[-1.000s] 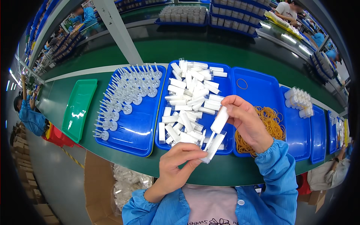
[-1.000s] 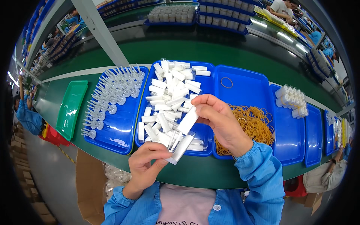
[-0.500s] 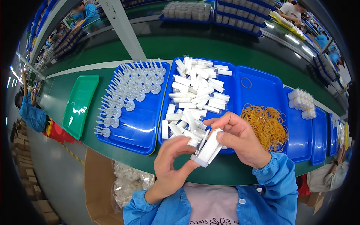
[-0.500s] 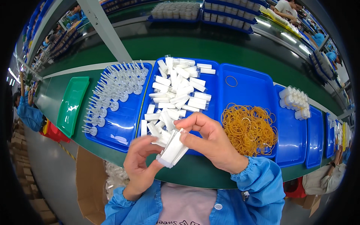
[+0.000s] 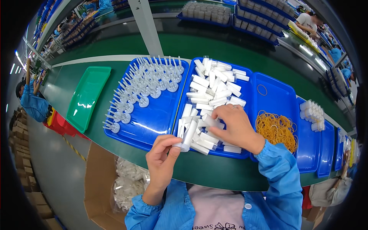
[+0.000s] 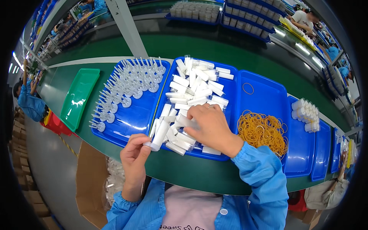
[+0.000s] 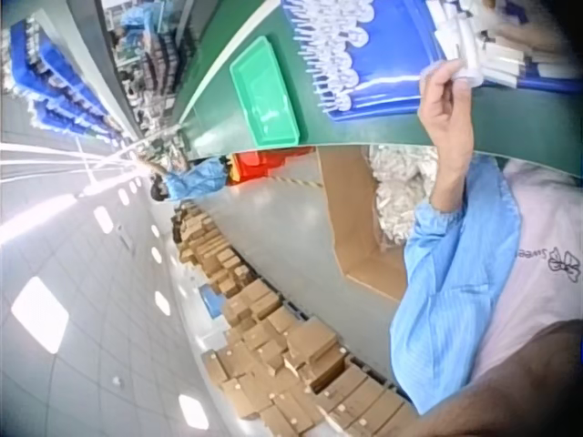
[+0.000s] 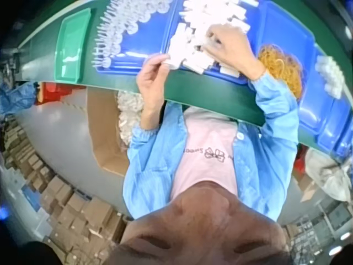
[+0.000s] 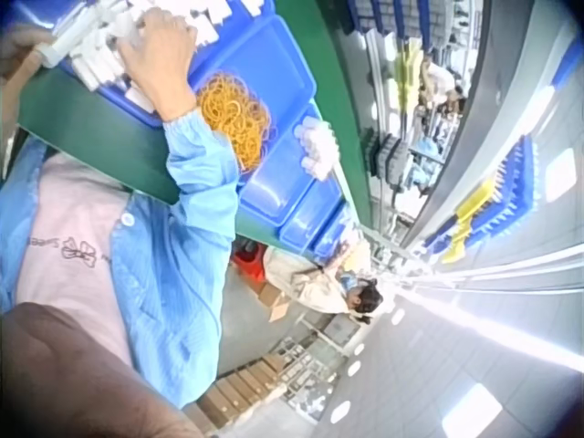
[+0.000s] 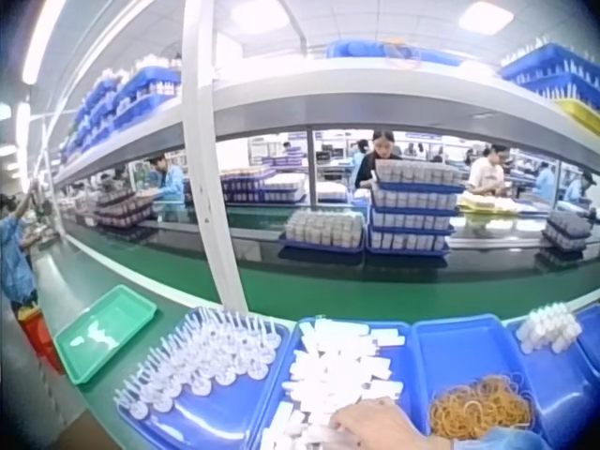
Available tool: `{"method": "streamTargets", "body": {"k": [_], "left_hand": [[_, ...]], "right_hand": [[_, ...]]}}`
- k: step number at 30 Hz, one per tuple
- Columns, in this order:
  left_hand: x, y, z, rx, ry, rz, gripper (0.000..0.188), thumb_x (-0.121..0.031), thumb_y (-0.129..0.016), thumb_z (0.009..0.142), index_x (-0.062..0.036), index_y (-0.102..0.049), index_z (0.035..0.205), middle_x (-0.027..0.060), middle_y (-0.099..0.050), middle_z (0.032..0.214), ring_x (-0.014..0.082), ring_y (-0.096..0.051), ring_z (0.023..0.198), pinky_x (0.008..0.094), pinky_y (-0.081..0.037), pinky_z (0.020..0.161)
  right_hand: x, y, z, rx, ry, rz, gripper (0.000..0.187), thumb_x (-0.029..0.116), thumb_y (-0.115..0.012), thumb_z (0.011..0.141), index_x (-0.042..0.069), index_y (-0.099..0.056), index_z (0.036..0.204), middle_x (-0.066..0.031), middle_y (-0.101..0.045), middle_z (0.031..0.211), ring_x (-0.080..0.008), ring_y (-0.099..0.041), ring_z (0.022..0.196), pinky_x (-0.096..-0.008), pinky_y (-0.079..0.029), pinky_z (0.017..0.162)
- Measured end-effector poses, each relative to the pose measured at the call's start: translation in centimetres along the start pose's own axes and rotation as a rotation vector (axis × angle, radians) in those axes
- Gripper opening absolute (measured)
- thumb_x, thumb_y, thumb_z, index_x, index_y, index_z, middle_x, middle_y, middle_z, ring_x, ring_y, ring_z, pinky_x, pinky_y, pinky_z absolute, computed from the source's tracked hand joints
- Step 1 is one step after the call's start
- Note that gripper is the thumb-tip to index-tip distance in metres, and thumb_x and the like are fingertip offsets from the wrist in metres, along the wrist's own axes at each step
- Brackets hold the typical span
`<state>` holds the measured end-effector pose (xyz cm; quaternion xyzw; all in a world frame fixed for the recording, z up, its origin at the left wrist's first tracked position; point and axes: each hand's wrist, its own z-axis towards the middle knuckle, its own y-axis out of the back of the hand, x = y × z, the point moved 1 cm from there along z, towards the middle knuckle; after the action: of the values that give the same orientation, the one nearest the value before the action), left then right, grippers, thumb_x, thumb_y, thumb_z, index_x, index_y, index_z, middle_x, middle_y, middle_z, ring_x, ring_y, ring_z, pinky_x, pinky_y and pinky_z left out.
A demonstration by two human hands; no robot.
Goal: The recorder is assembling plastic dropper components by inserting pins into housings and securing batches with rubber bands.
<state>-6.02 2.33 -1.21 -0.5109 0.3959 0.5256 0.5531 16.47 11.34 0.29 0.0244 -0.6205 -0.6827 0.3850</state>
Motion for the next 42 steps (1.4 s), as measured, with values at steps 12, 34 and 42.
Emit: {"method": "streamTargets", "body": {"k": [12,34,42], "left_hand": [[-1.3,-2.2,0.4,0.244,-0.055,0.237,0.015,-0.003,-0.062,0.090,0.0005,-0.069,0.102,0.0076,-0.058,0.102,0.0153,-0.057,0.093,0.0256,-0.045,0.082],[-3.5,-2.7,0.5,0.463,-0.431,0.627,0.034,0.004,-0.065,0.070,-0.0094,-0.072,0.101,0.0048,-0.061,0.093,0.0235,-0.057,0.083,0.0321,-0.046,0.070],[-4.2,-2.9,-0.7,0.598,-0.558,0.613,0.040,0.003,-0.065,0.064,-0.0103,-0.072,0.101,0.0041,-0.061,0.094,0.0235,-0.057,0.081,0.0321,-0.050,0.069]], "right_hand": [[-0.1,2.7,-0.5,-0.120,0.083,0.086,0.030,0.006,-0.067,0.078,0.008,-0.056,0.105,-0.0103,-0.063,0.099,-0.0326,-0.063,0.086,-0.0391,-0.051,0.070],[-1.6,6.0,-1.6,0.176,-0.304,1.065,0.022,0.002,-0.065,0.086,0.001,-0.066,0.108,-0.0062,-0.067,0.105,-0.0150,-0.063,0.094,-0.0277,-0.050,0.084],[-1.2,7.5,-2.4,0.301,-0.181,0.928,0.010,0.002,-0.069,0.083,0.001,-0.072,0.092,-0.0085,-0.071,0.091,-0.0176,-0.066,0.089,-0.0378,-0.046,0.098]]}}
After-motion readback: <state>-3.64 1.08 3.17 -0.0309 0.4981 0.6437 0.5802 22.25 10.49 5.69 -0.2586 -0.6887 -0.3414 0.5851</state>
